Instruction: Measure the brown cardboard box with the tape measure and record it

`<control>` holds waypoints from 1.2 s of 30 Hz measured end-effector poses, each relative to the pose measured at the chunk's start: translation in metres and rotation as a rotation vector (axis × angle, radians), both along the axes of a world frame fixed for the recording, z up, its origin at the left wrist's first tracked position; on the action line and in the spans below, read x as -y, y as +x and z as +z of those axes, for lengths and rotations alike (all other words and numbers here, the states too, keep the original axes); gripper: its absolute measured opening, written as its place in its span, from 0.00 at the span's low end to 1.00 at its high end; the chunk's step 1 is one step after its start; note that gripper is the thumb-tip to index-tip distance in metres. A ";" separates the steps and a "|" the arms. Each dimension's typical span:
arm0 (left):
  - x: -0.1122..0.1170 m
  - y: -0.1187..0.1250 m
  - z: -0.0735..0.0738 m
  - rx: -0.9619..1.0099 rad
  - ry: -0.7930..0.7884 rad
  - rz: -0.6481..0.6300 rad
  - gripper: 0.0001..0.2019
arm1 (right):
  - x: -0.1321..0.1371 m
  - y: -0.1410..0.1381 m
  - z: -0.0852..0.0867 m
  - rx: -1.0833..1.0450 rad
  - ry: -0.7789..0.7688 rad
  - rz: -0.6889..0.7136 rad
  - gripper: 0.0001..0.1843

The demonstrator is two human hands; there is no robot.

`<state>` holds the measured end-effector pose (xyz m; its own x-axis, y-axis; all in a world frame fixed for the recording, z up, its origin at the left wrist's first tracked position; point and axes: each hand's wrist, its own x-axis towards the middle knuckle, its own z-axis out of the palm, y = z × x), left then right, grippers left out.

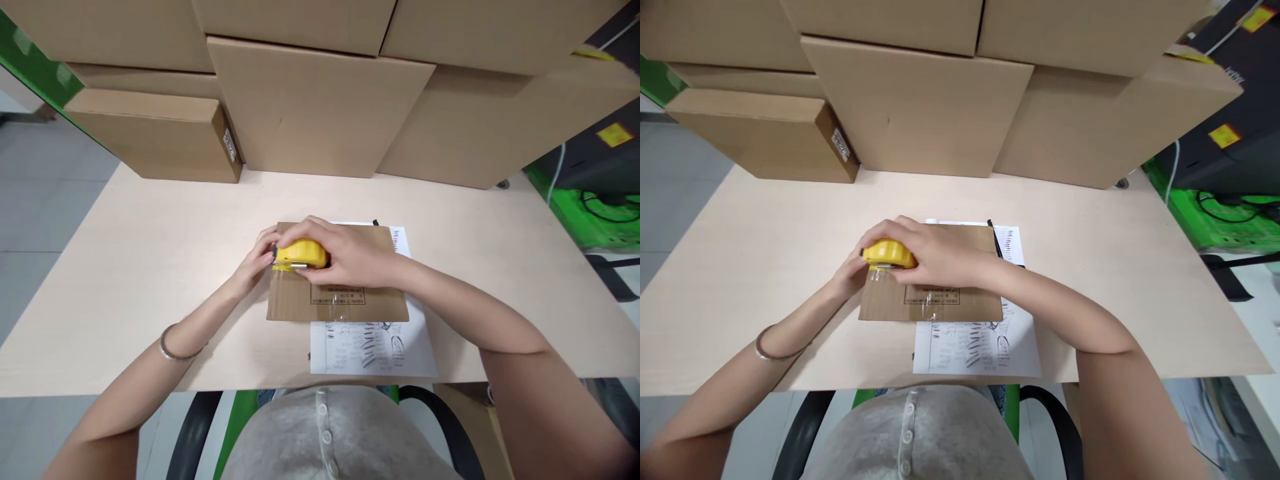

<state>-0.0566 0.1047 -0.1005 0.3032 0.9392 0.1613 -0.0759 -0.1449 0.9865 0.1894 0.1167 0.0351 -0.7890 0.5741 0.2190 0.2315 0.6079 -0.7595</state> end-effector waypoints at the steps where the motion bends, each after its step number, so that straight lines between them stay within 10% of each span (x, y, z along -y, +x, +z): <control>1: -0.001 -0.001 -0.001 -0.022 0.012 -0.004 0.27 | 0.000 0.012 -0.001 -0.035 -0.019 -0.001 0.22; 9: -0.006 -0.008 -0.013 -0.003 0.071 -0.058 0.21 | 0.019 0.158 -0.013 -0.116 -0.143 -0.547 0.24; 13: -0.006 -0.009 -0.016 0.009 0.103 -0.041 0.20 | 0.027 0.185 -0.034 -0.119 -0.183 -0.633 0.21; 19: -0.005 -0.005 -0.003 -0.030 0.109 0.037 0.23 | 0.034 0.170 -0.050 -0.131 -0.207 -0.663 0.17; 26: -0.003 -0.001 0.005 -0.036 0.093 0.055 0.23 | 0.025 0.158 -0.027 -0.131 -0.023 -0.537 0.18; 36: -0.004 -0.006 -0.005 -0.065 0.180 0.067 0.31 | -0.016 0.021 -0.008 0.121 0.353 0.013 0.13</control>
<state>-0.0623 0.1087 -0.1059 0.2562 0.9154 0.3104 0.0030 -0.3218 0.9468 0.2102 0.1331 0.0271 -0.8283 0.4695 0.3059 0.2972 0.8309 -0.4704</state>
